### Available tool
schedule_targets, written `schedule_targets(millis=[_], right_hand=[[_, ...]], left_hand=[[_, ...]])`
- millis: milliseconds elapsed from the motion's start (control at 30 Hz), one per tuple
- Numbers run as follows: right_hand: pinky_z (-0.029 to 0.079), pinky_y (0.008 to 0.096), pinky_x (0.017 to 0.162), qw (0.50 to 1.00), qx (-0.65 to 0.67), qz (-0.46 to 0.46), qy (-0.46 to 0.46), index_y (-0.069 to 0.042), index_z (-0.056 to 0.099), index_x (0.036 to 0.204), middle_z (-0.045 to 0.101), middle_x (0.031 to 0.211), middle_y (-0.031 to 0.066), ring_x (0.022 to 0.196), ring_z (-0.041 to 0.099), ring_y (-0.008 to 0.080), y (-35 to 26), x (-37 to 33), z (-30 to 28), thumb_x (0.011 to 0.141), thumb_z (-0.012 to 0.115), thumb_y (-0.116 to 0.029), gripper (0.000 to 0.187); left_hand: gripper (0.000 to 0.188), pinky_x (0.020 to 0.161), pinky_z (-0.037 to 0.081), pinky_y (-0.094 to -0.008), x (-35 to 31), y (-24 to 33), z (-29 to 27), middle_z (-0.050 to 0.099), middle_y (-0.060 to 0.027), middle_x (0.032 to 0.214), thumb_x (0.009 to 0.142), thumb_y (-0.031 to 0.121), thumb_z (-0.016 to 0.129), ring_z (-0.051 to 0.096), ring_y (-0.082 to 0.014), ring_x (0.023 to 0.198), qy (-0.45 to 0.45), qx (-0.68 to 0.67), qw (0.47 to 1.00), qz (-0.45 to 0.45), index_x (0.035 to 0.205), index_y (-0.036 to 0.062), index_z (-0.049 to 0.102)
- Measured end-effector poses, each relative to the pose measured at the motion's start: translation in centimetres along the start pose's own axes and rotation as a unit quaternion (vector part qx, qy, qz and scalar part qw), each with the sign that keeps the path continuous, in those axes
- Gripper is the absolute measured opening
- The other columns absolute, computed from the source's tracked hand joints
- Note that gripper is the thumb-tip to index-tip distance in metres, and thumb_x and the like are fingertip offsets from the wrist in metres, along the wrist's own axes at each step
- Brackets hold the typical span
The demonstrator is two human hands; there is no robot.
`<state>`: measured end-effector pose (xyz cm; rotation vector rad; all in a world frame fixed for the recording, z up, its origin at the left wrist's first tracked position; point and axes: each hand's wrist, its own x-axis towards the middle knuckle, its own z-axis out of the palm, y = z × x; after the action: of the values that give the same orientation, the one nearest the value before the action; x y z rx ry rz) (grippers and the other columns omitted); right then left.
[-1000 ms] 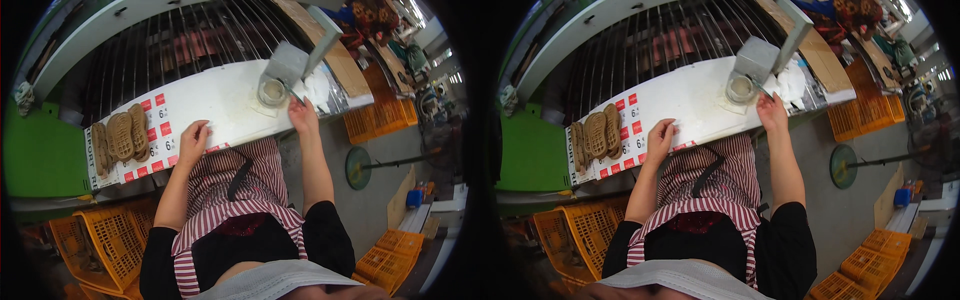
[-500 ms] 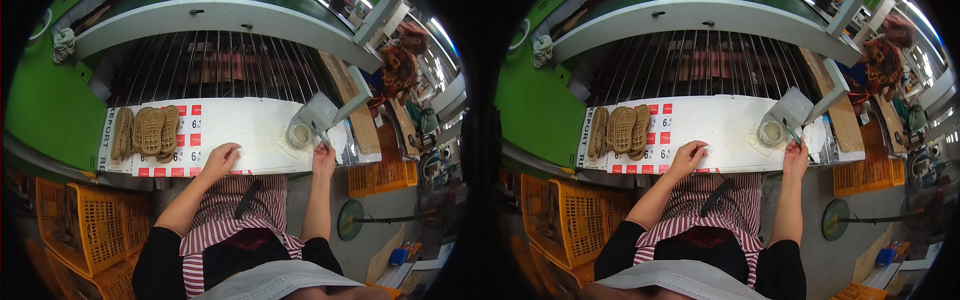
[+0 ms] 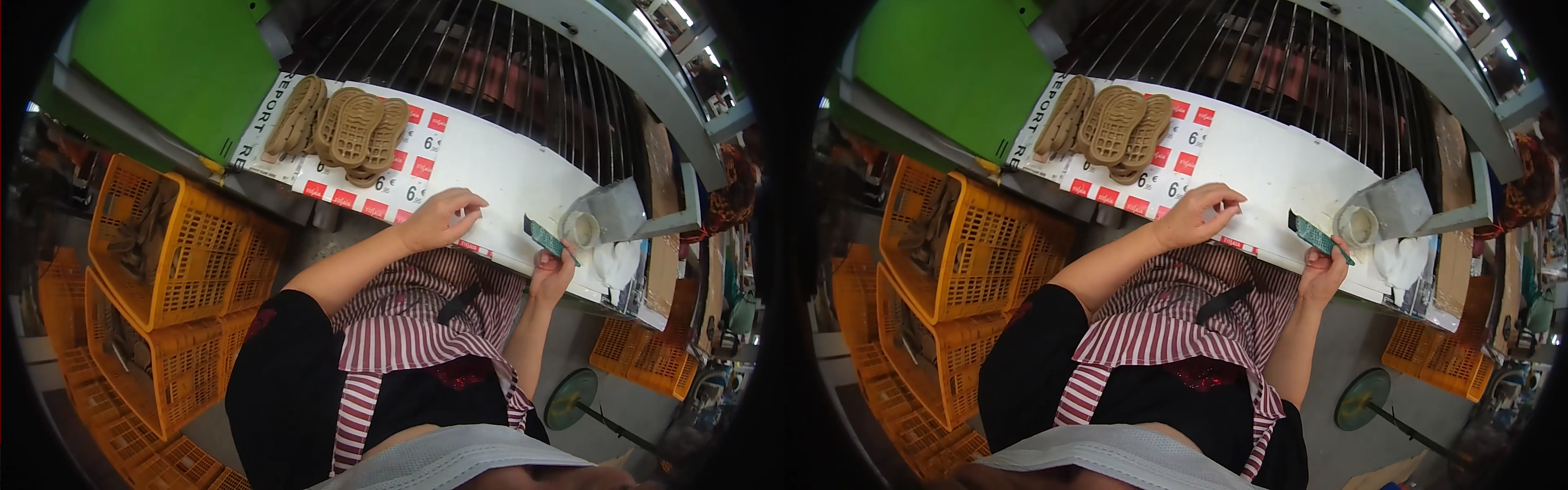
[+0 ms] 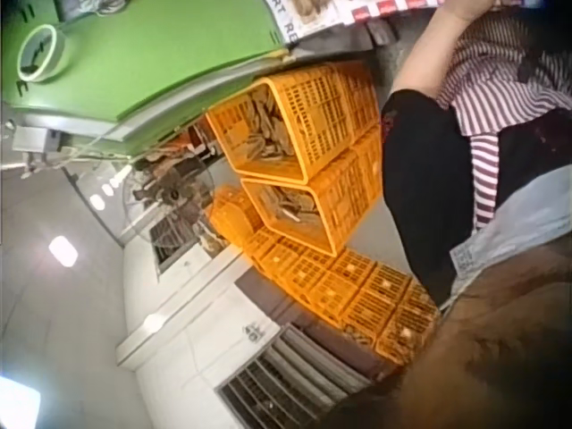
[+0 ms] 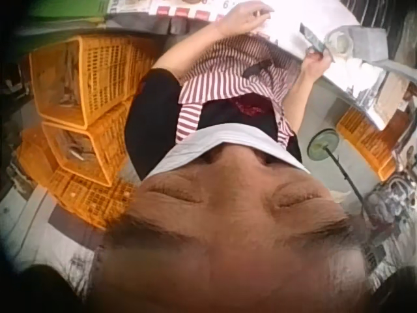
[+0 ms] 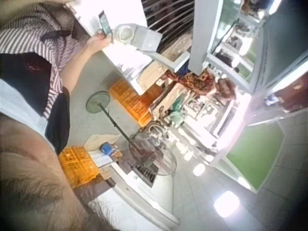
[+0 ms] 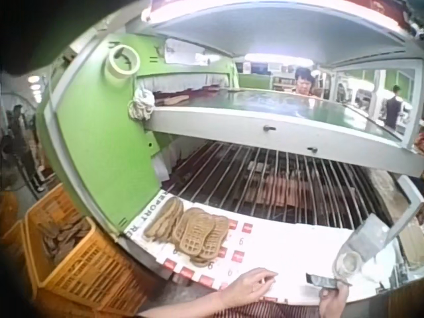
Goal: The person stacks shoe soles on a workstation, applies adhesive to each sole using an applicator tool, and places the soles onto an overhead conveyor belt.
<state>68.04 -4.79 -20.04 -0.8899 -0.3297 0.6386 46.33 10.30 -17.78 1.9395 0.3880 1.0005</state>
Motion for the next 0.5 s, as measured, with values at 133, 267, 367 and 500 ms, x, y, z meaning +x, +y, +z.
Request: schedule_targets(millis=[133, 267, 367, 500], right_hand=[[0.037, 0.0275, 0.056, 1.0, 0.021, 0.002, -0.015, 0.003, 0.048, 0.104, 0.054, 0.078, 0.0097, 0.062, 0.046, 0.0157, 0.8, -0.2, -1.1, 0.09, 0.042, -0.012, 0.022], [0.037, 0.0271, 0.058, 0.999, 0.031, 0.002, -0.026, 0.003, 0.048, 0.105, 0.055, 0.081, 0.0092, 0.064, 0.046, 0.0154, 0.8, -0.3, -1.3, 0.091, 0.042, -0.013, 0.022], [0.037, 0.027, 0.059, 0.999, 0.035, -0.004, -0.021, 0.003, 0.048, 0.106, 0.055, 0.082, 0.0092, 0.065, 0.046, 0.0153, 1.1, -0.3, -1.1, 0.091, 0.042, -0.013, 0.023], [0.037, 0.0273, 0.059, 0.999, 0.043, -0.008, -0.032, 0.002, 0.049, 0.106, 0.055, 0.082, 0.0094, 0.066, 0.046, 0.0155, 1.0, -0.2, -1.5, 0.091, 0.043, -0.013, 0.022]], left_hand=[[0.022, 0.072, 0.047, -0.03, 0.7, 1.2, -5.9, 0.061, -0.0107, 0.092, 0.078, -0.001, 0.06, 0.059, -0.0211, 0.083, 0.134, 0.17, 0.973, 0.078, 0.099, -0.0001, 0.06], [0.032, 0.079, 0.045, -0.0378, 1.6, 2.1, -12.3, 0.056, -0.0161, 0.097, 0.075, 0.019, 0.067, 0.054, -0.0305, 0.091, 0.174, 0.408, 0.896, -0.002, 0.099, -0.0014, 0.059], [0.045, 0.081, 0.045, -0.0401, 1.5, 1.5, -14.3, 0.052, -0.0193, 0.101, 0.073, 0.031, 0.069, 0.052, -0.0334, 0.094, 0.11, 0.566, 0.803, -0.151, 0.101, -0.0029, 0.057], [0.059, 0.086, 0.044, -0.043, 2.2, 1.9, -14.1, 0.05, -0.0251, 0.109, 0.075, 0.041, 0.067, 0.05, -0.0395, 0.102, 0.01, 0.578, 0.763, -0.29, 0.109, -0.0052, 0.055]])
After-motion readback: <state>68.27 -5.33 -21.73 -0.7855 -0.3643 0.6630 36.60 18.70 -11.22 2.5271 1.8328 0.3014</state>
